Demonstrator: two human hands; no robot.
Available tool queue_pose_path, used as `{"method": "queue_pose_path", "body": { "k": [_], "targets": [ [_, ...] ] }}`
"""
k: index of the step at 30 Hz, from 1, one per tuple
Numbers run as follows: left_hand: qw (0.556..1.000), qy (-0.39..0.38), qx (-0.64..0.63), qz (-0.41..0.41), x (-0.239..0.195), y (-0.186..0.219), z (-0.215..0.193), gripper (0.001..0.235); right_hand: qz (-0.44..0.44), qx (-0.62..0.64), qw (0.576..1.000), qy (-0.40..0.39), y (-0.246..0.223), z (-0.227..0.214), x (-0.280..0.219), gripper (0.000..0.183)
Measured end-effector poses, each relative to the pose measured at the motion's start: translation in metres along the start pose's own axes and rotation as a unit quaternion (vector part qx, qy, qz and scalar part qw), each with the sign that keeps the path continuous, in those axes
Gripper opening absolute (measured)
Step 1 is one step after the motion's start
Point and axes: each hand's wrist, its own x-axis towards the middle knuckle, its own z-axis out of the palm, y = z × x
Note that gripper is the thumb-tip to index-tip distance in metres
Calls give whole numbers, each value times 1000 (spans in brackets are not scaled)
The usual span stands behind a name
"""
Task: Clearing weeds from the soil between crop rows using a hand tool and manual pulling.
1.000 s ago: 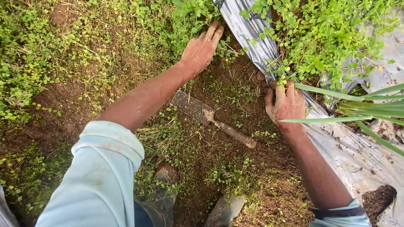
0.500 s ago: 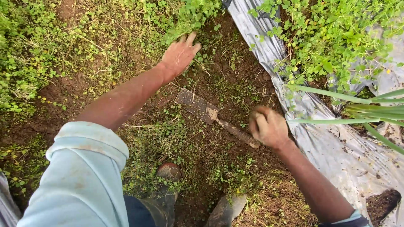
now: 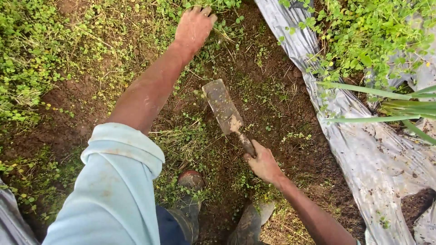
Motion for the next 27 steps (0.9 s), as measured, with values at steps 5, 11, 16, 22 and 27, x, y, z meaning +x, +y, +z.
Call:
{"method": "queue_pose_path", "body": {
  "k": [5, 11, 16, 22, 27],
  "targets": [
    [998, 21, -58, 6, -10, -5, 11, 63, -157, -29, 960, 232, -55, -34, -4, 21],
    [993, 0, -116, -16, -12, -4, 5, 72, -138, 1, 943, 303, -109, -43, 67, 23],
    [994, 3, -105, -29, -10, -18, 8, 59, -46, 9, 998, 47, -129, -26, 72, 21],
    [978, -59, -169, -105, -55, -39, 18, 51, -194, 4, 923, 332, -134, -30, 101, 23],
    [987, 89, -130, 11, -49, -4, 7, 70, -93, 7, 992, 86, -110, -13, 115, 19]
  ]
}}
